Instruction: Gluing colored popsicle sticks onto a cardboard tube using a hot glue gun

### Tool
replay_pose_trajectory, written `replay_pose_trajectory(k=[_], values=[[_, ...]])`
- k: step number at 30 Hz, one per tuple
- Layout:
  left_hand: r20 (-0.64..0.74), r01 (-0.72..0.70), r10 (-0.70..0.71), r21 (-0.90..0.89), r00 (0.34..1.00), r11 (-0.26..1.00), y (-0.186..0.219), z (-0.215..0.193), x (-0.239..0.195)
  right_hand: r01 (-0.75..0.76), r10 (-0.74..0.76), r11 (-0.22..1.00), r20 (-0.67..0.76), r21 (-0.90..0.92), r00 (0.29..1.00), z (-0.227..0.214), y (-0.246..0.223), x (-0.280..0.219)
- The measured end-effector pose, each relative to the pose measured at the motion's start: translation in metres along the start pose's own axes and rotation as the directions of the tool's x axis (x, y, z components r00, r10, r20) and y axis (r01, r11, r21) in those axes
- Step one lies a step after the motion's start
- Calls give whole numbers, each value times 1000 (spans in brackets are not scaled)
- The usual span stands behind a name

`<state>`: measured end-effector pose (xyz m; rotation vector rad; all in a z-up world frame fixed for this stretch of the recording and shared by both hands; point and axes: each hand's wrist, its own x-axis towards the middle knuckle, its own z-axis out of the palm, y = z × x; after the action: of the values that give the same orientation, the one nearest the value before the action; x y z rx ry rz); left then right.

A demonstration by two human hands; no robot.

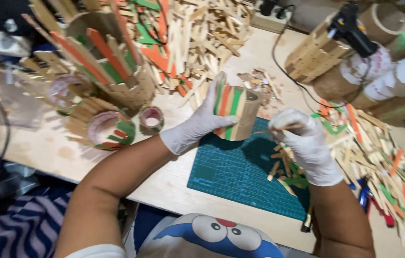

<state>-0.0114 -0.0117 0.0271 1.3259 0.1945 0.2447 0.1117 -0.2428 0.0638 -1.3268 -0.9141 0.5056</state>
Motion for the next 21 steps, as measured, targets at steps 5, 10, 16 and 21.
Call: replay_pose_trajectory(k=[5,10,16,21], values=[[4,-28,29,-162,1000,986,-20,-10,10,-81,77,997,-166,-13,983,29,-7,3],[20,-24,28,-163,999,986,-17,-11,7,-57,49,996,-119,-62,992,45,-2,7],[30,-42,48,-163,998,986,-28,-15,13,-23,20,989,-26,-147,999,39,-1,11],[46,-48,57,-187,997,981,-27,-15,15,-48,55,970,19,-239,998,43,-16,22]])
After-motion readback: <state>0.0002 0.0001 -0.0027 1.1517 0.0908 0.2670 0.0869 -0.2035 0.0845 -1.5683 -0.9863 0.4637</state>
